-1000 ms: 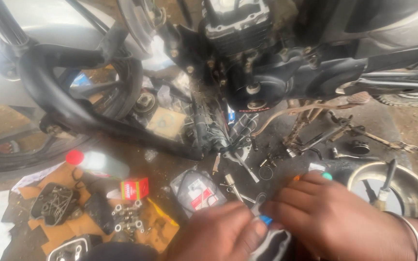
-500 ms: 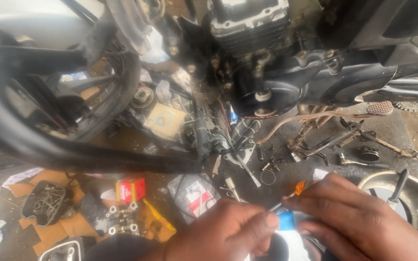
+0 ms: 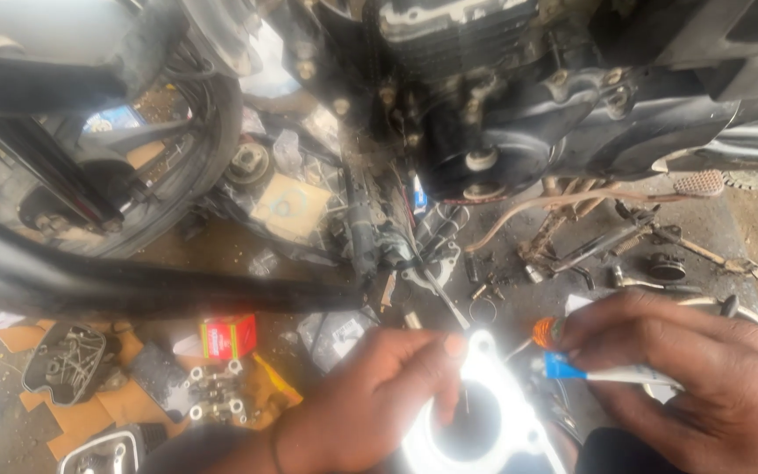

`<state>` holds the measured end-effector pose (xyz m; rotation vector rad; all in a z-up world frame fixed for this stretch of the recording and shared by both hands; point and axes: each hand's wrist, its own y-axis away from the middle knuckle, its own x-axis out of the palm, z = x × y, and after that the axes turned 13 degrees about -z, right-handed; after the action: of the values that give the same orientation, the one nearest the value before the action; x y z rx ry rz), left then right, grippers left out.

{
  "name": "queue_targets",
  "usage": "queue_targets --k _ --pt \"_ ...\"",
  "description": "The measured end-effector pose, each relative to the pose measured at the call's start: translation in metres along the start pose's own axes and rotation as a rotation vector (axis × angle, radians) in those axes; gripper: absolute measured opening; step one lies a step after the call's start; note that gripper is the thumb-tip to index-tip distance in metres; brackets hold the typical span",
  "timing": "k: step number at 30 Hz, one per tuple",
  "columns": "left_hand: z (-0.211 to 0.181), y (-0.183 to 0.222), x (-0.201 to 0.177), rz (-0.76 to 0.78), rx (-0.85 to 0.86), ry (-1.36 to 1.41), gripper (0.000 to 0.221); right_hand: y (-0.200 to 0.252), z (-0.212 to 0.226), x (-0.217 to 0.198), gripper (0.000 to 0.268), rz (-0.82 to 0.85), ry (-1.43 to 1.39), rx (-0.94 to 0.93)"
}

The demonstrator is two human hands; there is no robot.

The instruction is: Apply adhesive to a gasket and install it onto a motorcycle engine block.

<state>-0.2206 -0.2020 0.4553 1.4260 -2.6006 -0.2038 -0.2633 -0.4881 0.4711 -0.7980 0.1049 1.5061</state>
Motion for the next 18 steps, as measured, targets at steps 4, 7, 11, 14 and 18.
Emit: queue_targets --k 4,7,11,14,18 --pt "-0.009 0.005 0.003 -0.069 0.022 -0.141 0.046 -0.001 -0.003 0.000 0.032 0.130 0.159 -0.243" --pt "-0.011 0.007 0.006 -0.068 0.056 -0.175 0.045 -0.001 0.003 0.003 0.038 0.214 0.175 -0.285" --pt "-0.010 0.011 0.009 -0.070 0.076 -0.173 0.045 -0.008 0.018 0.008 0.043 0.146 0.275 -0.423" --pt "-0.016 0.014 0.010 -0.073 0.037 -0.182 0.045 -0.008 0.020 0.013 0.039 0.118 0.310 -0.588" --pt "-0.012 0.020 0.009 -0.083 0.075 -0.141 0.045 -0.005 0.028 0.018 0.036 0.101 0.365 -0.649"
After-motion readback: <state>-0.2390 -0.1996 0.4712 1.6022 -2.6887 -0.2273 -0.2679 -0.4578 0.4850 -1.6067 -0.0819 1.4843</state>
